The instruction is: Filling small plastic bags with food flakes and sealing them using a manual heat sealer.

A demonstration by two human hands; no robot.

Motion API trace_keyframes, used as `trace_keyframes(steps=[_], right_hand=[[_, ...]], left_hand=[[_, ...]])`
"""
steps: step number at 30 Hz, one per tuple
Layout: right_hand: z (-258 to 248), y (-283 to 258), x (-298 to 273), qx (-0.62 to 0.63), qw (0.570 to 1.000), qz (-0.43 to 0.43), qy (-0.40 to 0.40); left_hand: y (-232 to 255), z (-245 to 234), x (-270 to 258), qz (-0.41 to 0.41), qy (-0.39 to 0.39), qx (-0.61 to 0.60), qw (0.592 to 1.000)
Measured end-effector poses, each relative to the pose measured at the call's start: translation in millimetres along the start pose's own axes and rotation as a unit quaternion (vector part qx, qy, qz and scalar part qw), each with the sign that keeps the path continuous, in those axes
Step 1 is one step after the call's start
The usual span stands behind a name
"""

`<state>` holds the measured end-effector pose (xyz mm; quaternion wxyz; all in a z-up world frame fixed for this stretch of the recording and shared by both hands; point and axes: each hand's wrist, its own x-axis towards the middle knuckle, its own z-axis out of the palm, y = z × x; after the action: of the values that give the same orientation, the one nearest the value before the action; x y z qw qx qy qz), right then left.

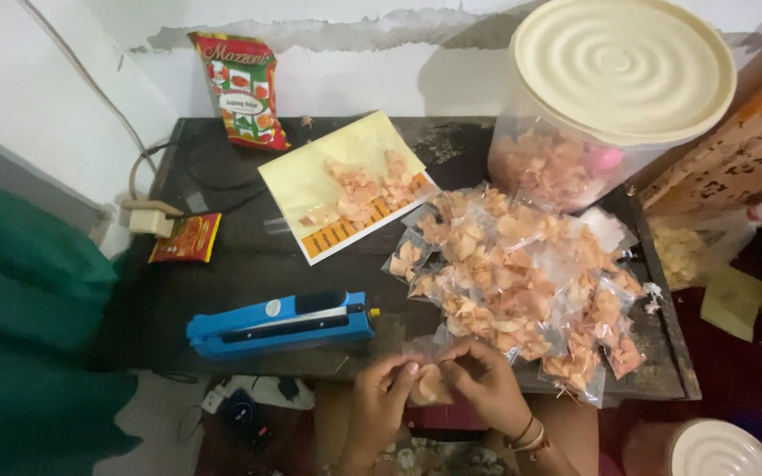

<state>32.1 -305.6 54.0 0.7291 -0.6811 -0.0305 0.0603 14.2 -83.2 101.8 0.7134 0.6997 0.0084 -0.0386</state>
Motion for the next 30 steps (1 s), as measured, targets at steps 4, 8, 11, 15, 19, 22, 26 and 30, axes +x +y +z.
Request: trace_keyframes(steps=[4,8,11,15,19,22,26,30], right_hand=[[-2.2,-2.9,2.6,0.056,0.997,0.043,-0.001],[1.0,-6.6,5.4,0.071,0.996,0.051,0.019],[5.8,-19.5,6.4,0.058,0.995,0.076,0.032],[13.0,-23.6,6.6,0.057,0.996,0.053,0.034],[19.2,-15.6,5.4,0.049,0.998,0.001,0.043],[21.7,-4.0,1.5,0.048,0.995,-0.064,0.051],[16.3,-0.1,-2.1,0.012,0.995,-0.082,0.047],[12.8,-0.2,-2.3,-0.039,0.993,-0.108,0.036]], left_hand=[[2.6,-2.5,-1.9,-0.014,0.008,-0.03,0.999],[-4.2,-3.2,-2.3,-0.018,0.01,-0.053,0.998],[3.7,-1.3,-0.9,-0.014,0.04,-0.038,0.998],[5.1,-1.7,-1.2,-0.015,0.051,-0.037,0.998],[-7.6,-3.8,-3.5,-0.032,0.051,-0.118,0.991],[-6.0,-5.8,-4.4,-0.053,0.049,-0.124,0.99],[-4.6,-6.6,-6.0,-0.045,0.06,-0.064,0.995],[-1.8,-5.3,-9.6,-0.005,0.069,-0.069,0.995]])
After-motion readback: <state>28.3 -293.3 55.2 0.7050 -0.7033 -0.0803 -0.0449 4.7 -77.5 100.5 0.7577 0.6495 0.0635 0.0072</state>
